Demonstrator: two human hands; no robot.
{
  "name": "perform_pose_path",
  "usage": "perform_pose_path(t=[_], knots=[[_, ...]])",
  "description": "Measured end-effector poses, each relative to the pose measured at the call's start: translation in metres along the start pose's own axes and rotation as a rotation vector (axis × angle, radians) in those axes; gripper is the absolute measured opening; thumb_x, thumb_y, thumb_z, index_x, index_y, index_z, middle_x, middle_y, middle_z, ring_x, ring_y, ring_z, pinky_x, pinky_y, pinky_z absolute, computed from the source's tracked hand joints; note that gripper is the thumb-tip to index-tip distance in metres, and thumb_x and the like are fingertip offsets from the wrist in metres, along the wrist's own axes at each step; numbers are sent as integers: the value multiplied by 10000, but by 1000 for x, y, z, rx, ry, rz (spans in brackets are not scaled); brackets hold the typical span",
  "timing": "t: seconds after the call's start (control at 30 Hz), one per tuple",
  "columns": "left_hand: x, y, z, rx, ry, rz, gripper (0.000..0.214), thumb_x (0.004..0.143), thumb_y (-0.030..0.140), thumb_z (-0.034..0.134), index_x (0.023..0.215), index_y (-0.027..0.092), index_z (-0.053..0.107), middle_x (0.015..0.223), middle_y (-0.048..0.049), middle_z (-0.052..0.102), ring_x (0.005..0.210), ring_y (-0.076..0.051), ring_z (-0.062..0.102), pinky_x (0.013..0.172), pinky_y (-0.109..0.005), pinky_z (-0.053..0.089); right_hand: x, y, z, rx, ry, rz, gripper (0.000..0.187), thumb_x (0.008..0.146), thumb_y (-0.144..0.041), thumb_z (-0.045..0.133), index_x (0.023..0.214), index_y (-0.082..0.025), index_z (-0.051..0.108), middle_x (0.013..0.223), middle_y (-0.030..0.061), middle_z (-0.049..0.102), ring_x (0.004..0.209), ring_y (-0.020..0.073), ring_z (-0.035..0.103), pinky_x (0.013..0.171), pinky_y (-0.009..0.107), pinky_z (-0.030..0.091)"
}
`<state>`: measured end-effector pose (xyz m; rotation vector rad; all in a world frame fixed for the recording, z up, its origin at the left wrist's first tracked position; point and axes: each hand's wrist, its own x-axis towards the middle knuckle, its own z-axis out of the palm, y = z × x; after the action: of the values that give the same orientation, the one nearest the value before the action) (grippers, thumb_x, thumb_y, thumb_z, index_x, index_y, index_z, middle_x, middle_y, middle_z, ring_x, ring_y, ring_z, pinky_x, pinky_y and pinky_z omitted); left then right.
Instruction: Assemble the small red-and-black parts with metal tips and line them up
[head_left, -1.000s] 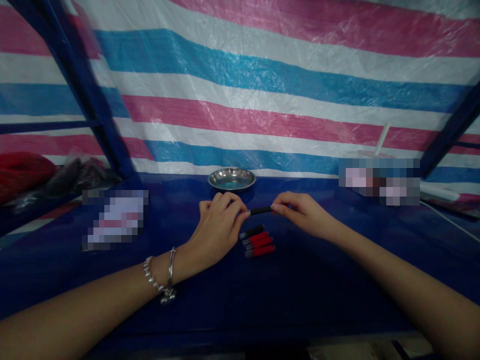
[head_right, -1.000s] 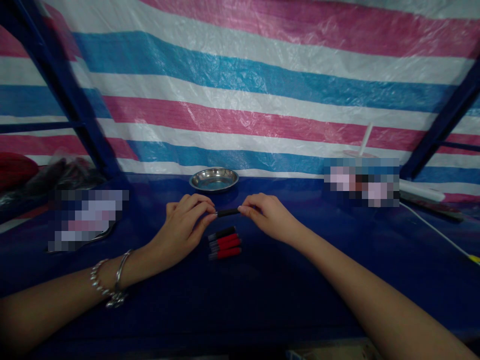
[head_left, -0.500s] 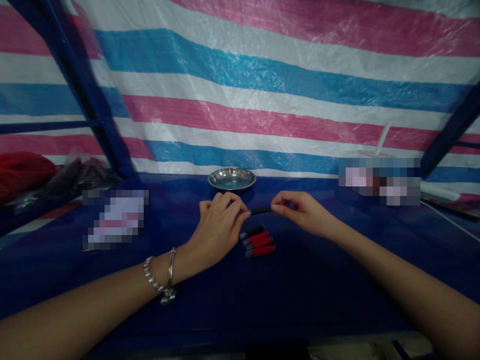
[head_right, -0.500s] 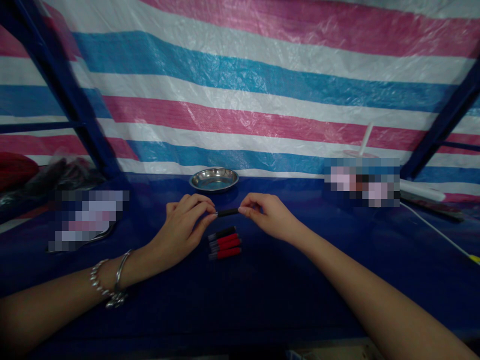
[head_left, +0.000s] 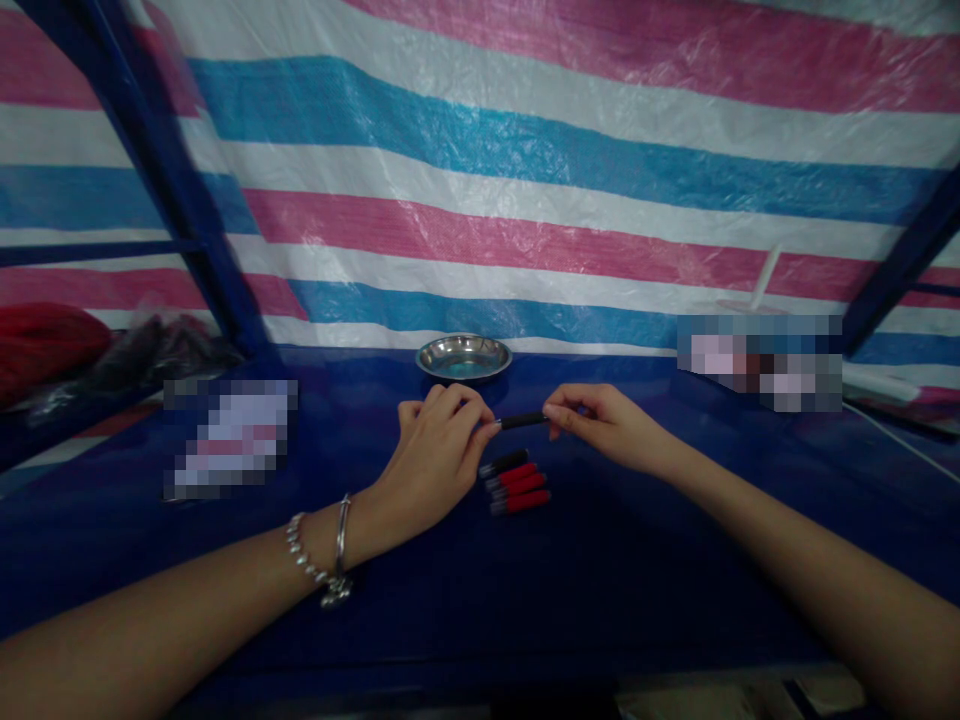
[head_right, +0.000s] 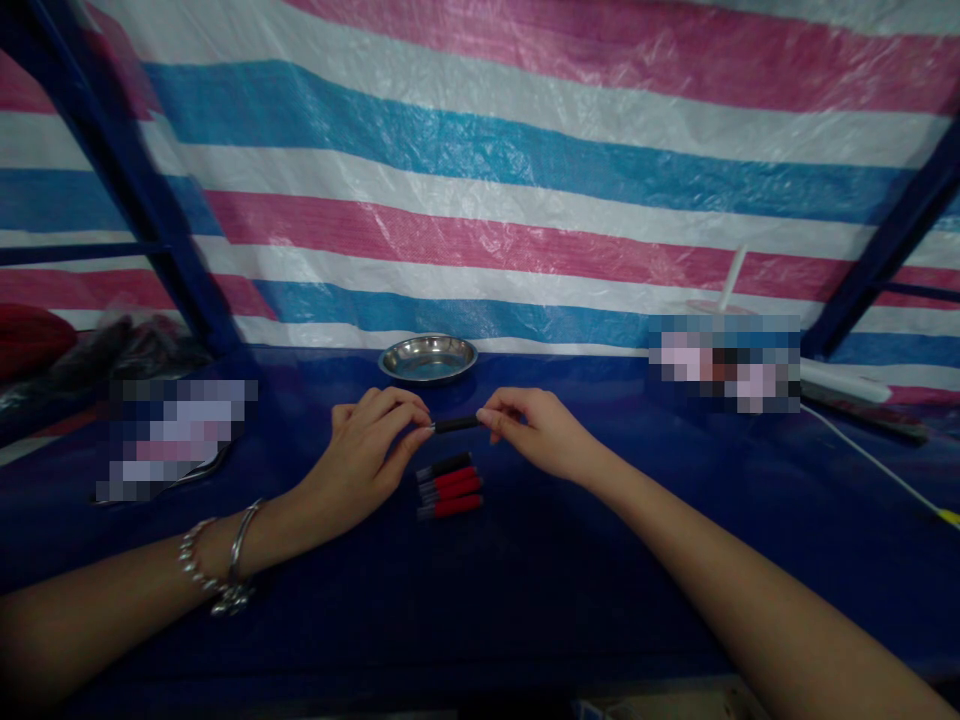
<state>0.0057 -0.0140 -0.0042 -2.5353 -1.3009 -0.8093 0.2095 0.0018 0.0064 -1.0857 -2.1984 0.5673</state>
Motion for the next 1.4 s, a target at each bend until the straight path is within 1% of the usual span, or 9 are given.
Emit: perform_pose_path(t=[0.13,0.23,0.47,0.57,0.73,0.9,1.1,1.27,1.4], knots=[[0,-1,1,7,2,-3,125,862,230,412,868,181,527,933,-14,539,876,-180,458,699,-331,262,-1,-2,2,101,19,23,131,792,-256,467,755,-149,535,643,12,591,602,105,539,586,232,393],[-1,-1,1,7,-5,-8,138,863,233,405,867,183,533,935,-14,540,876,-184,457,693,-330,262,-1,-2,3,159,32,42,101,771,-248,498,777,-151,524,648,19,618,610,111,568,586,235,409],[0,1,0,-1,-16,-16,154,865,230,394,855,183,540,930,-19,545,869,-186,456,691,-333,261,0,-3,2,133,133,53,94,715,-234,564,766,-158,542,685,26,656,589,112,570,498,218,370],[0,0,0,0,-19,-18,155,863,233,394,853,182,541,925,-20,541,871,-190,453,686,-331,264,0,-1,1,73,184,30,99,714,-239,562,771,-159,547,680,19,645,572,104,552,494,216,360],[1,-5,4,46,-69,-23,155,856,242,402,830,175,539,912,-29,537,866,-201,452,678,-335,267,-2,4,0,-203,230,10,76,706,-176,534,777,-159,556,649,-2,596,559,96,516,535,222,366],[0,-10,6,83,-107,-18,142,842,239,417,821,175,542,900,-37,534,866,-211,448,668,-336,271,-2,8,-3,-388,162,41,100,703,-135,517,786,-157,568,698,17,606,625,117,538,580,234,372],[-1,-9,7,108,-99,-13,127,827,241,434,823,183,548,928,-43,527,872,-217,439,675,-342,274,-2,17,-4,-626,31,74,92,703,-149,540,778,-163,592,775,71,601,795,206,510,673,318,371],[-1,-8,6,105,-108,-17,114,811,243,449,829,186,546,931,-42,519,882,-221,440,689,-353,275,-4,18,-2,-704,-44,151,84,723,-209,548,784,-178,596,859,97,565,872,258,485,647,345,359],[-1,-8,6,92,-115,-18,118,812,254,445,835,187,539,911,-35,519,885,-222,441,692,-358,276,-6,17,0,-721,-81,165,80,721,-214,563,791,-186,590,864,92,551,880,263,481,637,342,357]])
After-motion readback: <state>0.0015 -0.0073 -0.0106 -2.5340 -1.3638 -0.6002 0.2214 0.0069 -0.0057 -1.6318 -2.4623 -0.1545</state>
